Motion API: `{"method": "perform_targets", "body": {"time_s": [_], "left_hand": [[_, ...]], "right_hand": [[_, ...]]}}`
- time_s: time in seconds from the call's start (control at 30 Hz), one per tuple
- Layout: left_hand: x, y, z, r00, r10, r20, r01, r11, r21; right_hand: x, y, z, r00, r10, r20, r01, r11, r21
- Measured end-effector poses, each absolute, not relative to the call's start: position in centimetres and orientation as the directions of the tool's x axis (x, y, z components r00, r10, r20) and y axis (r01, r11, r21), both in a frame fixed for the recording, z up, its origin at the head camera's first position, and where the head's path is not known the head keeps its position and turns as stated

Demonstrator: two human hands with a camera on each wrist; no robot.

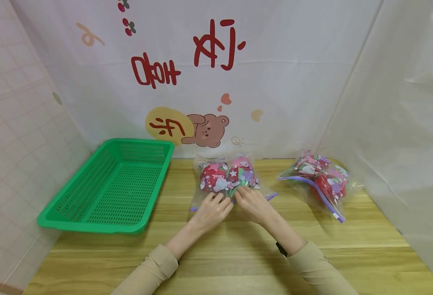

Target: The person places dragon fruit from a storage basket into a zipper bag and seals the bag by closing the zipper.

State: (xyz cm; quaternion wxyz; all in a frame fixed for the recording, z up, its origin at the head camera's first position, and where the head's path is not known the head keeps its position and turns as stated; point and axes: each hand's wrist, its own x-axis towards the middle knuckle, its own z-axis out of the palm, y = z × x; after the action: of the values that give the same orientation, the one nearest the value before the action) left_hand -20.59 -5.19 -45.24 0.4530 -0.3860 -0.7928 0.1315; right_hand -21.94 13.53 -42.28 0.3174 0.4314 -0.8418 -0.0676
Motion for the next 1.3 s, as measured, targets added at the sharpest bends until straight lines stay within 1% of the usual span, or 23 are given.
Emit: {"method": "perform_targets", "body": {"time_s": [0.1,0.23,0.33,0.5,0.57,0.73,0.87,0.97,1.07,1.13,1.3], "left_hand": [[-20.6,-5.3,-45.2,-0.297,0.729,0.616,0.501,0.668,-0.55],[-20.8,-5.6,-45.3,-0.307,0.71,0.634,0.503,0.686,-0.525],[-20.8,-5.9,-45.4,-0.318,0.687,0.653,0.501,0.707,-0.5],[-20.9,-6.2,-45.5,-0.346,0.66,0.667,0.505,0.73,-0.46],[-20.8,-6.3,-45.4,-0.351,0.66,0.665,0.508,0.73,-0.456],[-20.9,-6.4,-45.2,-0.339,0.674,0.656,0.513,0.717,-0.472],[-20.9,-6.5,-45.2,-0.312,0.697,0.646,0.518,0.695,-0.499],[-21.0,-7.2,-45.1,-0.315,0.7,0.641,0.514,0.694,-0.504],[-21.1,-8.1,-45.2,-0.326,0.686,0.65,0.511,0.707,-0.489],[-21.2,-8.5,-45.2,-0.31,0.68,0.665,0.512,0.709,-0.486],[-21.2,-8.6,-45.4,-0.274,0.695,0.665,0.516,0.69,-0.508]], "right_hand": [[-22.1,13.5,-42.4,-0.421,-0.762,0.492,-0.687,0.622,0.375],[-22.4,13.7,-42.8,-0.384,-0.762,0.522,-0.713,0.604,0.356],[-22.4,14.0,-43.0,-0.348,-0.784,0.514,-0.739,0.567,0.365],[-21.7,13.9,-43.3,-0.319,-0.804,0.501,-0.77,0.529,0.358],[-21.5,13.5,-43.5,-0.304,-0.802,0.514,-0.754,0.533,0.385],[-21.4,12.4,-44.1,-0.235,-0.787,0.57,-0.659,0.561,0.502],[-21.5,12.5,-44.4,-0.228,-0.777,0.587,-0.64,0.574,0.511],[-21.8,13.8,-44.4,-0.243,-0.759,0.604,-0.65,0.59,0.479],[-22.2,16.1,-44.2,-0.244,-0.732,0.636,-0.652,0.609,0.451],[-22.4,17.7,-44.1,-0.239,-0.722,0.649,-0.653,0.614,0.443],[-22.6,20.5,-43.9,-0.203,-0.733,0.649,-0.646,0.598,0.474]]}}
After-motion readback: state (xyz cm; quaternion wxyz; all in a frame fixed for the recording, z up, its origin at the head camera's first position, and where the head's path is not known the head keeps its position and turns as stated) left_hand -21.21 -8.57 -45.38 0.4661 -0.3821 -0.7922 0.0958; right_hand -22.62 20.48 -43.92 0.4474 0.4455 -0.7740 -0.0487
